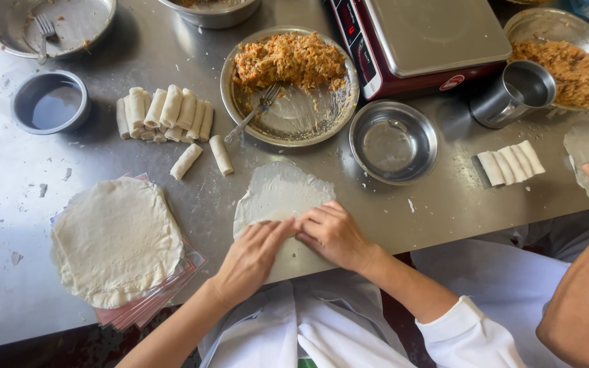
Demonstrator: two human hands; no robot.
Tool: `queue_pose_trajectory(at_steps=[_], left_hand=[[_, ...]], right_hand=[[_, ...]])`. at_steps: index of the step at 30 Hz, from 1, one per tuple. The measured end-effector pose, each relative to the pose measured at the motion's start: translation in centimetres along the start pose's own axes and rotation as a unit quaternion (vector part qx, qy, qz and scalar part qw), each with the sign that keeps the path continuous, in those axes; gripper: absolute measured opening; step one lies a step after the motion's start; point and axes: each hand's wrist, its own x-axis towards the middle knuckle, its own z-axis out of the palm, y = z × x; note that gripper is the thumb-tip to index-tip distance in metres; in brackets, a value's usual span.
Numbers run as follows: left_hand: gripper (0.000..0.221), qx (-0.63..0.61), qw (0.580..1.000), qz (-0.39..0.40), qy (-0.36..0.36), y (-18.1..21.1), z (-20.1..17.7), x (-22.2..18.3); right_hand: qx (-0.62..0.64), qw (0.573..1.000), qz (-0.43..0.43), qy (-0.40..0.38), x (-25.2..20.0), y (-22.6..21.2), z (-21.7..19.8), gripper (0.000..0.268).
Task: The person places filling on a wrapper, rolls the wrapper, and then packs several of the finished rolls into a plastic bag by hand at a stainless steel table.
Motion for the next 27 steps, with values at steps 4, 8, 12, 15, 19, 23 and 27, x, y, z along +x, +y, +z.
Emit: queue_pose_trajectory(at_steps=[4, 8, 12, 15, 19, 23, 27], left_hand=[[0.055, 0.038, 0.993, -0.074, 0.084, -3.3, 1.1, -1.8], [0.019, 0.186, 0.971, -0.117, 0.089, -2.7, -0.9, -1.7], [0.016, 0.211, 0.937, -0.264, -0.090, -2.0, -3.2, -3.5], [0.016, 0.158, 0.979, -0.108, 0.075, -3.0, -1.5, -3.3], [0.026, 0.101, 0.983, -0.001, 0.153, 0.4, -1.4, 0.8], [0.019, 0.112, 0.982, 0.015, 0.149, -0.5, 0.4, 1.2], [0.018, 0.145, 0.980, 0.039, 0.132, -0.5, 1.0, 1.2]], right_hand=[[0.011, 0.997, 0.080, 0.002, 1.3, 0.0, -0.2, 0.008], [-0.022, 0.997, -0.048, 0.059, 2.8, -1.8, 0.3, 0.008], [-0.054, 0.993, -0.081, 0.071, 2.8, -1.7, 1.3, 0.012], [-0.056, 0.994, -0.068, 0.057, 2.9, -1.8, 1.2, 0.013], [-0.038, 0.998, -0.034, 0.043, 1.0, -1.5, 0.0, 0.016], [-0.136, 0.985, 0.099, 0.031, -3.2, 1.6, -1.4, 0.028], [-0.102, 0.985, 0.139, 0.027, -4.1, 2.7, 0.2, 0.016]])
